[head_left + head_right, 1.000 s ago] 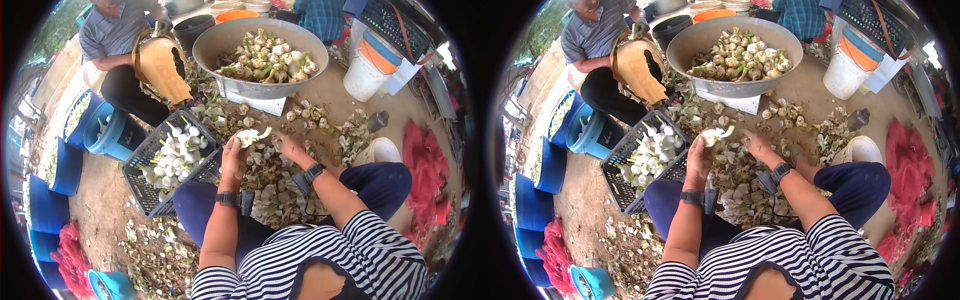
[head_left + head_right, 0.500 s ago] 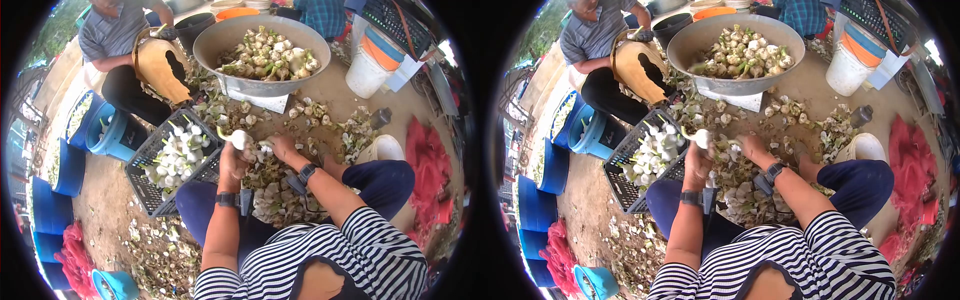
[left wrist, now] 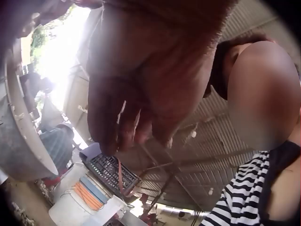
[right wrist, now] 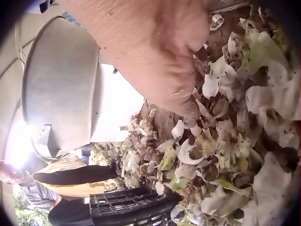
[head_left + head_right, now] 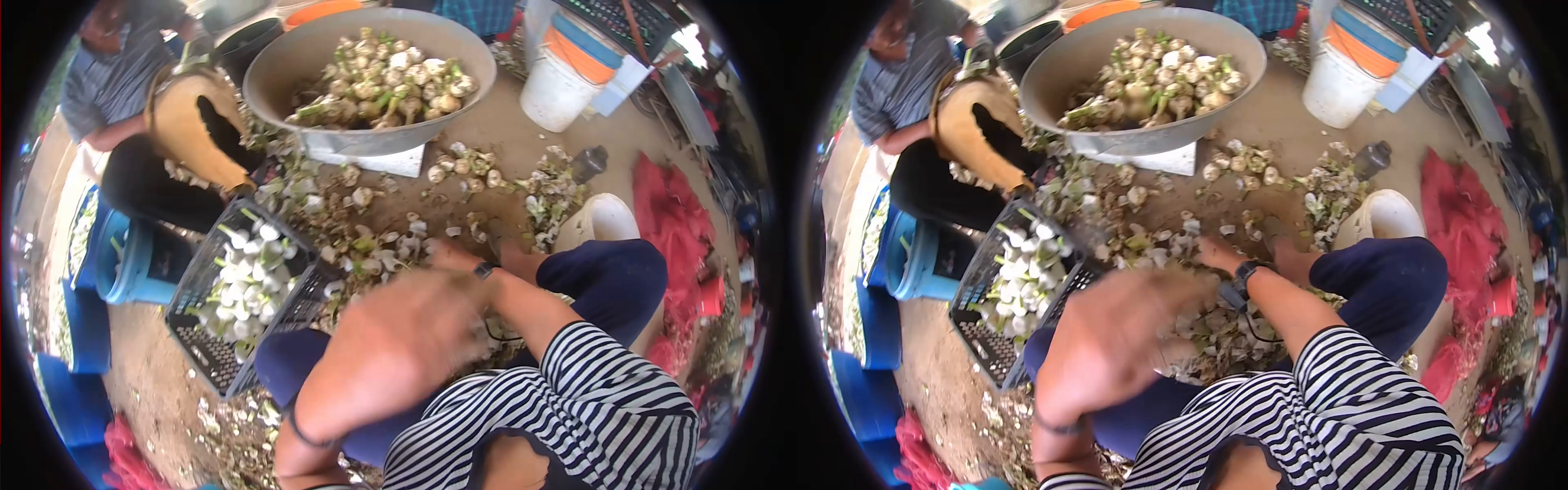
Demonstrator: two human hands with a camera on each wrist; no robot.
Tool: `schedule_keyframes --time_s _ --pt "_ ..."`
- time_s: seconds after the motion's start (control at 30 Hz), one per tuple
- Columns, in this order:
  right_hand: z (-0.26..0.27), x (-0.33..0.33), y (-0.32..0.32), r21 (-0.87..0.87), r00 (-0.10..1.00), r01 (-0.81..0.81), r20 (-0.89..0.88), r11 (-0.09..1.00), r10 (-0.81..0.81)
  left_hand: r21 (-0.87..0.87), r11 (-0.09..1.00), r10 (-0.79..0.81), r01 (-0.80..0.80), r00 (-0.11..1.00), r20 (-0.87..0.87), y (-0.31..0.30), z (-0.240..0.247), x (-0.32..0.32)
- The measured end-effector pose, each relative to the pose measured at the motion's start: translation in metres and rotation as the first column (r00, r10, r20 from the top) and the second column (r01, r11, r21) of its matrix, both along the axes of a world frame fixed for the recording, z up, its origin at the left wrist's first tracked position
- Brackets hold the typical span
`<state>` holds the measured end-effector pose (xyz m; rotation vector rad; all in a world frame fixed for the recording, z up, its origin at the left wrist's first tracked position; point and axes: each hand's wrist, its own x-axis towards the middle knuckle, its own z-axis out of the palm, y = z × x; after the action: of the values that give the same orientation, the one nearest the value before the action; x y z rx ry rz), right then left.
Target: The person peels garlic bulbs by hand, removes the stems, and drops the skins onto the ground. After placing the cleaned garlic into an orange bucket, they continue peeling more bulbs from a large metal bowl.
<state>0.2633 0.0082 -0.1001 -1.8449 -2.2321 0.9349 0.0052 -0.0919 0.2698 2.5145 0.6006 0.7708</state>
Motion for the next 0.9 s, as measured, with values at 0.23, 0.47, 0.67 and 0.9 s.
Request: schedule_keyframes --time_s 0.23,0.47,0.67,0.9 --pt "-0.032 -0.006 0.052 -0.026 0.998 0.019 -0.054 0.999 -0.021 0.168 0.959 -0.213 0.23 0.971 -0.11 -0.014 0.02 0.006" --pt "-0.083 -0.044 0.153 0.222 0.958 0.244 -0.207 0.944 -0.199 0.482 0.873 0.097 0.069 0.945 -0.311 0.051 -0.036 0.053" --pt "-0.105 -0.064 0.203 0.633 0.978 0.2 -0.176 0.748 -0.112 0.306 0.946 0.034 0.107 0.906 -0.421 0.097 -0.051 0.06" --pt "-0.094 -0.067 0.196 0.536 0.971 0.241 -0.128 0.809 -0.204 0.214 0.971 0.018 0.111 0.852 -0.524 0.106 -0.044 0.072"
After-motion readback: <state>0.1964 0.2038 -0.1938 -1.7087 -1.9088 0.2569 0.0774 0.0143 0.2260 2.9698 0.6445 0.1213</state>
